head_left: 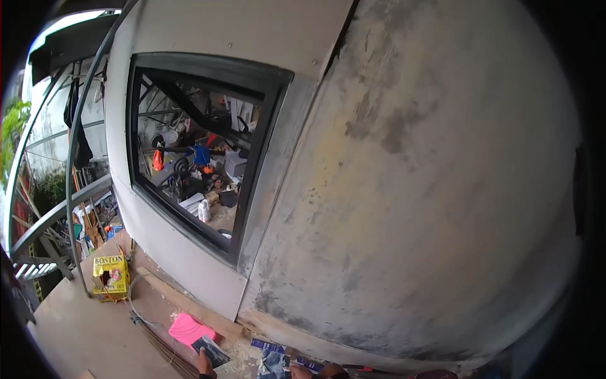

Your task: The person applies filler paste onto the wall seams using two scrapers, scraping and smoothing the compound along the edges repeatedly.

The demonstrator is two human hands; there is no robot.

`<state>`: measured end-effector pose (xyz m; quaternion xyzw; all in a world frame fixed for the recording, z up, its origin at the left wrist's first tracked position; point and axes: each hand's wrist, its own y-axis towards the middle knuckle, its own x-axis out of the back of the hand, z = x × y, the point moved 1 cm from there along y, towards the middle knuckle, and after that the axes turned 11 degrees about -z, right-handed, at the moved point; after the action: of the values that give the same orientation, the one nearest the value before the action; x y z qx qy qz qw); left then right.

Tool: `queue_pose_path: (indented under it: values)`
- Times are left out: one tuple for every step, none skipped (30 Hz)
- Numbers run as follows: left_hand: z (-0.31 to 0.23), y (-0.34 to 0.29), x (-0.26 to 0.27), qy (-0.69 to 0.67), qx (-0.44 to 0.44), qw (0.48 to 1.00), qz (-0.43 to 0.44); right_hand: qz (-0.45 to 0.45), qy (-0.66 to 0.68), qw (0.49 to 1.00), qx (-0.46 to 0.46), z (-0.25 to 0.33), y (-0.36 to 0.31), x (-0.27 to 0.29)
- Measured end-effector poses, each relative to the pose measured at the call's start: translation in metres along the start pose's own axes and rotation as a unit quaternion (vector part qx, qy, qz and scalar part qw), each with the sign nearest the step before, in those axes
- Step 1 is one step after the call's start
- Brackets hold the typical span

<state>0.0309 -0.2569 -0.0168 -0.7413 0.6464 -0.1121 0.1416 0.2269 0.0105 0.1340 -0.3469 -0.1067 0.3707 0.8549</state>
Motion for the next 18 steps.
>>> queue_pose_path:
  values:
    - [-0.034, -0.014, 0.020, -0.060, 0.041, 0.997, -0.002, -0.004, 0.024, 1.000, 0.004, 0.002, -0.026, -0.003]
    - [-0.071, -0.029, 0.036, -0.120, 0.085, 0.989, -0.006, -0.011, 0.048, 0.999, 0.005, 0.003, -0.053, -0.004]
    - [-0.101, -0.037, 0.040, -0.146, 0.116, 0.982, 0.030, -0.020, 0.070, 0.997, 0.003, 0.004, -0.081, -0.003]
    - [-0.179, -0.073, 0.041, -0.120, 0.181, 0.975, 0.042, -0.033, 0.096, 0.995, -0.001, 0.002, -0.118, -0.001]
    - [-0.209, -0.087, 0.054, -0.088, 0.140, 0.984, 0.065, -0.041, 0.116, 0.992, -0.017, 0.003, -0.160, -0.010]
    - [-0.242, -0.106, 0.065, -0.094, 0.117, 0.983, 0.108, 0.002, -0.056, 0.997, 0.054, 0.036, -0.175, -0.008]
    - [-0.288, -0.131, 0.066, -0.075, 0.109, 0.984, 0.122, 0.023, -0.247, 0.958, 0.144, 0.079, -0.199, -0.013]
    - [-0.321, -0.148, 0.066, -0.043, 0.063, 0.988, 0.136, 0.023, -0.390, 0.892, 0.229, 0.119, -0.223, -0.016]
    - [-0.356, -0.168, 0.063, -0.029, 0.015, 0.985, 0.167, 0.026, -0.211, 0.966, 0.146, 0.144, -0.230, -0.018]
    - [-0.382, -0.185, 0.065, -0.017, 0.000, 0.985, 0.174, 0.016, -0.018, 0.997, 0.069, 0.169, -0.241, -0.022]
    - [-0.424, -0.210, 0.062, -0.003, -0.019, 0.986, 0.168, 0.072, 0.104, 0.987, 0.096, 0.234, -0.296, -0.054]
    - [-0.436, -0.218, 0.059, -0.014, -0.070, 0.986, 0.153, 0.070, 0.058, 0.988, 0.122, 0.263, -0.316, -0.057]
    - [-0.469, -0.235, 0.047, -0.001, -0.120, 0.982, 0.145, 0.049, 0.103, 0.987, 0.112, 0.278, -0.328, -0.055]
    - [-0.495, -0.251, 0.044, -0.009, -0.105, 0.985, 0.138, 0.062, 0.094, 0.985, 0.130, 0.293, -0.342, -0.057]
    - [-0.520, -0.264, 0.040, -0.023, -0.091, 0.987, 0.130, 0.074, 0.082, 0.982, 0.152, 0.313, -0.357, -0.060]
    - [-0.549, -0.273, 0.031, -0.017, -0.106, 0.984, 0.145, 0.068, 0.079, 0.980, 0.167, 0.332, -0.371, -0.061]
    - [-0.572, -0.286, 0.027, -0.008, -0.120, 0.980, 0.160, 0.062, 0.079, 0.978, 0.180, 0.341, -0.386, -0.060]
    - [-0.596, -0.305, 0.027, -0.015, -0.126, 0.979, 0.161, 0.071, 0.073, 0.977, 0.186, 0.345, -0.404, -0.056]
